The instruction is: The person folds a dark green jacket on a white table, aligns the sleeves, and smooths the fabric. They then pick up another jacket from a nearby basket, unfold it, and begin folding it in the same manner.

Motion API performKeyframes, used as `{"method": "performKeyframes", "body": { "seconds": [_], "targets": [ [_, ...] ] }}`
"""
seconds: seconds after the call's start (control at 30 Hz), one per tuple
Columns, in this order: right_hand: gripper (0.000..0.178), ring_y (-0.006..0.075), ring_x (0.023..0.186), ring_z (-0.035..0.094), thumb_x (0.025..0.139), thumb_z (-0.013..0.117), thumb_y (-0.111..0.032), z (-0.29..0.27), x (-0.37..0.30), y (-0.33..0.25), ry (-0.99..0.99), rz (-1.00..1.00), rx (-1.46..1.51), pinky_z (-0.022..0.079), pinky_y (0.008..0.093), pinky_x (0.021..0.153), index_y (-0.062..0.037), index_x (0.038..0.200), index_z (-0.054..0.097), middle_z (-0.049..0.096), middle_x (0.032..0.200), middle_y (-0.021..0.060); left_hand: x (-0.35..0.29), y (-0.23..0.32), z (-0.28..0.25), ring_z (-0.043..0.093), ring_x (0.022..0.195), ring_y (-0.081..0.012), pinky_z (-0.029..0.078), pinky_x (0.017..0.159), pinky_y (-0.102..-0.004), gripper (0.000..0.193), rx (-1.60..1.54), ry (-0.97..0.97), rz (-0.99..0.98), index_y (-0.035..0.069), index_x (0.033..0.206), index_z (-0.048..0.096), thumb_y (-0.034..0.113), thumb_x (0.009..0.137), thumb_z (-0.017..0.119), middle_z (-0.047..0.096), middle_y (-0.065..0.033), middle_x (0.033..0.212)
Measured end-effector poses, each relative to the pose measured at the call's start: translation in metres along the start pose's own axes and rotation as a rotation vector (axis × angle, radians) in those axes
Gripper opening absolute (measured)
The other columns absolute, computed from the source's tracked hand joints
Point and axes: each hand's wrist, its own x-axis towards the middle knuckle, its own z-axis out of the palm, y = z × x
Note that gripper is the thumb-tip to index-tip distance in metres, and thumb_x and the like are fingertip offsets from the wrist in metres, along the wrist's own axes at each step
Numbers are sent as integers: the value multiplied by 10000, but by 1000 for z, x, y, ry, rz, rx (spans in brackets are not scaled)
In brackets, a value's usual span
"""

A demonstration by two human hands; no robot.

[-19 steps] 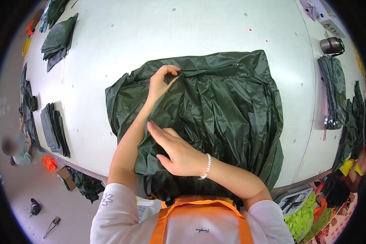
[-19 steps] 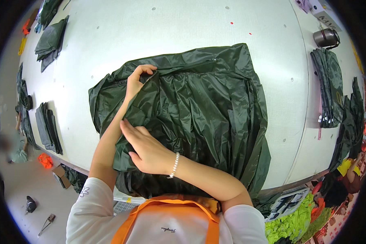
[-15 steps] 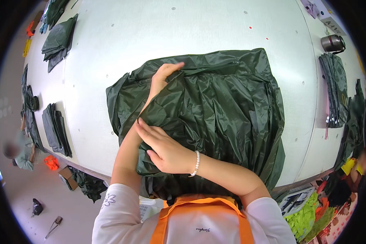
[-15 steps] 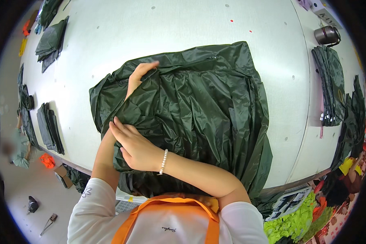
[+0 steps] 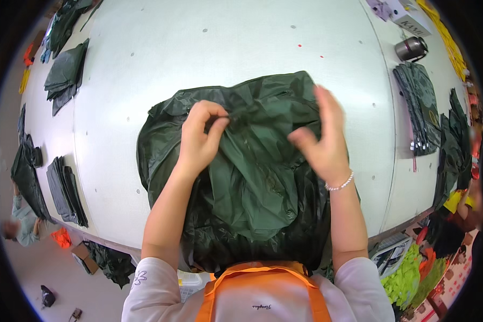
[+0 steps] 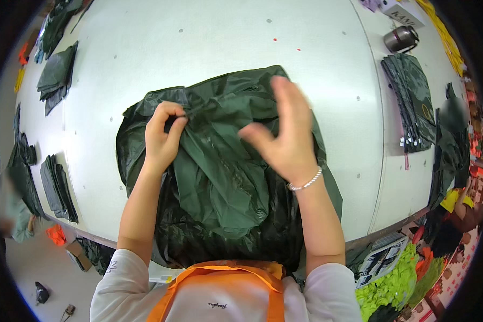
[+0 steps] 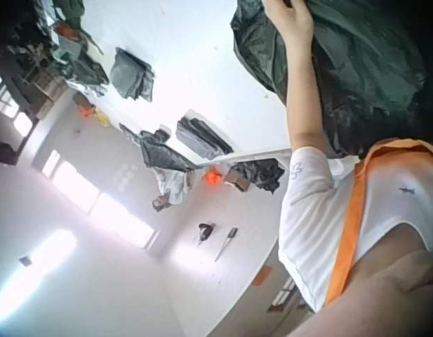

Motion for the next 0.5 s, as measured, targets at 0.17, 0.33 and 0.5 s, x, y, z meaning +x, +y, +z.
{"method": "performKeyframes", "body": {
  "seconds": [0.17,0.33,0.5],
  "targets": [
    [492,341,1142,509,634,777,-128,-10,1,-38,-122,-157,121,408,425,954,-55,1073,566,575,1168,128,-15,99,-22,544,815,-275,411,803,-390,218,-1,-68,416,57,841,562,-3,681,698,583,-99,857],
    [338,328,788,589,606,693,-3,-69,-30,-136,-109,-332,442,490,361,653,-28,905,538,549,957,120,-27,131,-45,293,1351,-369,176,1110,-471,1127,-310,-143,472,21,1296,407,572,429,870,381,-232,1368],
    [273,260,859,488,731,733,-140,-100,-46,-209,207,-557,366,428,324,714,-34,742,482,555,1020,132,-81,183,-5,406,1247,-220,295,1052,-372,1039,-765,-1073,-116,38,1325,406,342,468,909,448,-130,1314]
  ]
}}
